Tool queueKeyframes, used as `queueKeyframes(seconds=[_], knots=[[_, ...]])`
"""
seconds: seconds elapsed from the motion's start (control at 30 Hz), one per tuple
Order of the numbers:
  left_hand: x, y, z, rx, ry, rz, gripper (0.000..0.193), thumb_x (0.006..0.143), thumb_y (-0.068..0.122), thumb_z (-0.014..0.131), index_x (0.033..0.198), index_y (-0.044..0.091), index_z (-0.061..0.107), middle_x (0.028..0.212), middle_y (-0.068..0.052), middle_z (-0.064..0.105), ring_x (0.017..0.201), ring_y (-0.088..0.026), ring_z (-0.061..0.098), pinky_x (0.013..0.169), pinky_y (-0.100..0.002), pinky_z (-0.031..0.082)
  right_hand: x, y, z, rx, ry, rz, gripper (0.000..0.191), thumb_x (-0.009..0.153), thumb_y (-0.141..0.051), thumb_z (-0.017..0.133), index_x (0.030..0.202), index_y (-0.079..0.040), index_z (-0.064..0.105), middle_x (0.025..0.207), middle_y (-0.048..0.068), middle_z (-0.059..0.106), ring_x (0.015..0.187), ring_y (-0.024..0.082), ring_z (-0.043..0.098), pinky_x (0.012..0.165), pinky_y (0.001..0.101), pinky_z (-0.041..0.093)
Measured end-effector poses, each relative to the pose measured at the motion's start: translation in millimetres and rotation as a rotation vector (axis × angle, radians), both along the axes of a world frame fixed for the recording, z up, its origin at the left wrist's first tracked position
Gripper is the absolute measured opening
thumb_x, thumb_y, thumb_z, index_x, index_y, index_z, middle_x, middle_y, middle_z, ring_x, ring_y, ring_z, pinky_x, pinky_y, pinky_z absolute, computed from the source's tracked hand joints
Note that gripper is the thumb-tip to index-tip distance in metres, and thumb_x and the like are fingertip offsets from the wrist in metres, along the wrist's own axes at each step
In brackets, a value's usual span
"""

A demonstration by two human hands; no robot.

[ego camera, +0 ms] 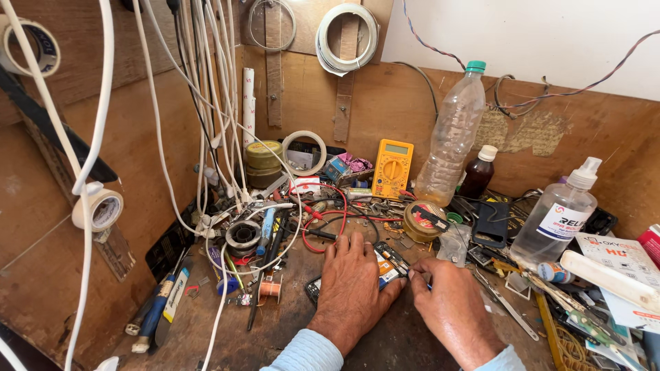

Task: The person holds a disassembled mobile phone and uses a small screwdriver to manipulate components on the motherboard. They repeatedly probe and adjust small parts while holding the device steady with the other hand.

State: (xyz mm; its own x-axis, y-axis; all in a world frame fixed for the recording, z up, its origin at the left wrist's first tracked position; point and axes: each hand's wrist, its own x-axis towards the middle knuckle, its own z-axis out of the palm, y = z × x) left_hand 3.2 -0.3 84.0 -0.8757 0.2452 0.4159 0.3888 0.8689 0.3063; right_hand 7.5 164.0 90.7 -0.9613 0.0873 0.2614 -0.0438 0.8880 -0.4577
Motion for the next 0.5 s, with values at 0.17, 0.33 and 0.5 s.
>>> queueKeyframes(seconds=[0.17,0.33,0.5], knots=[[-1,-1,0,0.012,-0.002,0.000,0.075,0.082,0.049,0.075,0.119,-0.014,0.061,0.116,-0.019,0.053,0.115,-0.036,0.046,0.099,-0.050,0.038,9,-11,-9,-0.028,0.066,-0.066,0.018,0.089,-0.022,0.069,0.098,-0.011,0.079,0.086,0.020,0.076,0.083,0.040,0.073,0.079,0.0498,0.057],[1,-2,1,0.020,-0.019,0.004,0.071,0.085,0.050,0.073,0.116,-0.013,0.062,0.115,-0.019,0.053,0.115,-0.036,0.046,0.099,-0.050,0.038,14,-20,-14,-0.033,0.056,-0.115,0.020,0.091,-0.024,0.065,0.104,-0.014,0.077,0.087,0.019,0.076,0.084,0.040,0.074,0.079,0.0512,0.057],[-1,-1,-1,0.034,-0.003,0.005,0.072,0.084,0.051,0.073,0.115,-0.014,0.062,0.114,-0.020,0.053,0.114,-0.036,0.046,0.099,-0.050,0.038,16,-23,-13,-0.024,0.000,-0.139,0.023,0.093,-0.026,0.063,0.110,-0.016,0.076,0.087,0.021,0.076,0.086,0.040,0.074,0.081,0.0515,0.058]])
